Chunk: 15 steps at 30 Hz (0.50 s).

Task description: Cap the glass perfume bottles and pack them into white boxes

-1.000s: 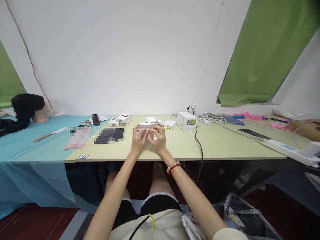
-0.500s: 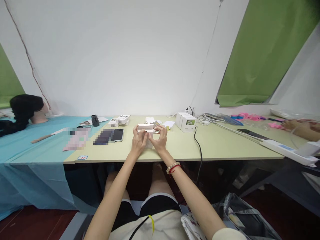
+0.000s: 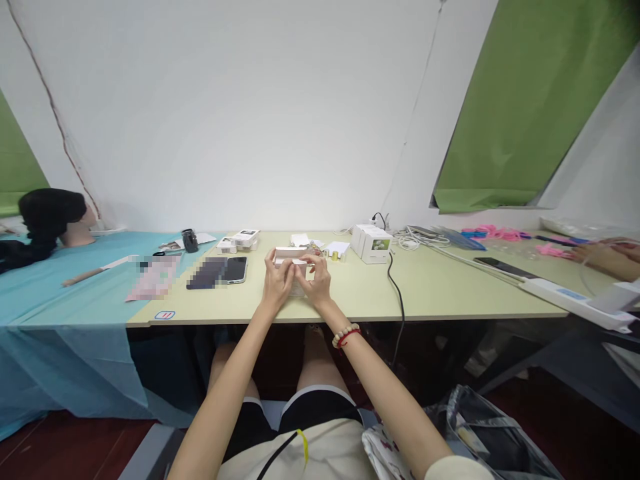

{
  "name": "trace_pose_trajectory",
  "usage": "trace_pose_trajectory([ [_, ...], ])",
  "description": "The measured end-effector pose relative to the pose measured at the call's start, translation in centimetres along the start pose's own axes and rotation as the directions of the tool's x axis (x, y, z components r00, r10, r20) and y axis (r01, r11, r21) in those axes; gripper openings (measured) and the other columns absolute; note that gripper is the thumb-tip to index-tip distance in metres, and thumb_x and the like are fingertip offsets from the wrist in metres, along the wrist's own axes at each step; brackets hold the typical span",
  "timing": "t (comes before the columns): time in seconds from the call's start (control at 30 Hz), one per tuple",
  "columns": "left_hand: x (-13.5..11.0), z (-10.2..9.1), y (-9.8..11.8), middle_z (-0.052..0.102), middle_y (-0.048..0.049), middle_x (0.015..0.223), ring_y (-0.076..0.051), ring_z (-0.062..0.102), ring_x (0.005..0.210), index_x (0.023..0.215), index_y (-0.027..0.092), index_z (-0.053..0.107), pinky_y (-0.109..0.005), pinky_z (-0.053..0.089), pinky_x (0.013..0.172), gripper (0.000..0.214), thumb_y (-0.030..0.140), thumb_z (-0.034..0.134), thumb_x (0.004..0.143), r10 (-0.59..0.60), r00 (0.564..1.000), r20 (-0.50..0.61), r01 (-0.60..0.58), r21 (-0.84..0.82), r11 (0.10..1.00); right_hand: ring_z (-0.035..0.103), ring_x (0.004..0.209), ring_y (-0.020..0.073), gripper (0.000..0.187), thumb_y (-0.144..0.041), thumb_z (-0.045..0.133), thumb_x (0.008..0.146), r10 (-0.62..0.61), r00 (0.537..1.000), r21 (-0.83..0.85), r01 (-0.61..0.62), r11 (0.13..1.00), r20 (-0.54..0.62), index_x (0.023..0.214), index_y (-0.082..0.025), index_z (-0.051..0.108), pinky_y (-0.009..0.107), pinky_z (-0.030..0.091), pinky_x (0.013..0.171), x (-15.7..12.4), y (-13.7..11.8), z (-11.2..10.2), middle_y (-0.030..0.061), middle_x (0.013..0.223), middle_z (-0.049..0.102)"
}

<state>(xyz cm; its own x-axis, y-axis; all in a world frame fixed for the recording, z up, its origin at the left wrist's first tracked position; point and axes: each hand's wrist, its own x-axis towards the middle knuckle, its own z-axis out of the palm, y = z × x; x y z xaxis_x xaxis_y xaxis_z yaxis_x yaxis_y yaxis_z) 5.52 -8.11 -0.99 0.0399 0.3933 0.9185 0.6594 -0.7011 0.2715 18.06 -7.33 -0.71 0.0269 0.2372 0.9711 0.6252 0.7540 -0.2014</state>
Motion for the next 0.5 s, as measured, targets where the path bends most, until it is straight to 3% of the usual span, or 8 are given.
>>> trace_pose_trajectory([
  [0.2, -0.08, -0.06, 0.04, 0.037, -0.0127, 0.118, -0.024, 0.04, 0.113, 0.094, 0.018, 0.06, -0.04, 0.039, 0.092, 0.022, 0.033, 0.045, 0.086, 0.044, 0.992, -0.121, -0.026, 0.145, 0.989, 0.052, 0.095, 0.0195, 0.055, -0.036, 0.058, 0.075, 0.097, 0.994, 0.018, -0.096, 0.995, -0.043, 0.124, -0.019, 0.038, 0.029, 0.05, 0.061, 0.12, 0.03, -0.03, 0.013, 0.118, 0.044],
  [0.4, 0.02, -0.2, 0.11, 0.054, -0.0093, 0.099, -0.02, 0.049, 0.099, 0.091, 0.019, 0.058, -0.037, 0.036, 0.087, 0.018, 0.029, 0.044, 0.087, 0.062, 0.995, -0.076, -0.053, 0.121, 0.991, 0.043, 0.116, 0.024, 0.053, -0.03, 0.053, 0.079, 0.019, 0.996, -0.007, -0.019, 1.0, 0.081, 0.129, -0.022, 0.038, 0.038, 0.049, 0.083, 0.5, -0.43, -0.35, 0.0111, 0.126, 0.044],
  [0.5, 0.11, -0.21, 0.25, 0.056, -0.0089, 0.097, -0.02, 0.05, 0.097, 0.09, 0.018, 0.059, -0.035, 0.035, 0.084, 0.018, 0.029, 0.045, 0.087, 0.061, 0.994, -0.091, -0.048, 0.132, 0.99, 0.041, 0.118, 0.0243, 0.05, -0.03, 0.052, 0.079, 0.031, 0.995, 0.018, -0.033, 0.999, 0.097, 0.127, -0.022, 0.041, 0.037, 0.049, 0.084, 0.55, -0.61, -0.4, 0.0105, 0.129, 0.042],
])
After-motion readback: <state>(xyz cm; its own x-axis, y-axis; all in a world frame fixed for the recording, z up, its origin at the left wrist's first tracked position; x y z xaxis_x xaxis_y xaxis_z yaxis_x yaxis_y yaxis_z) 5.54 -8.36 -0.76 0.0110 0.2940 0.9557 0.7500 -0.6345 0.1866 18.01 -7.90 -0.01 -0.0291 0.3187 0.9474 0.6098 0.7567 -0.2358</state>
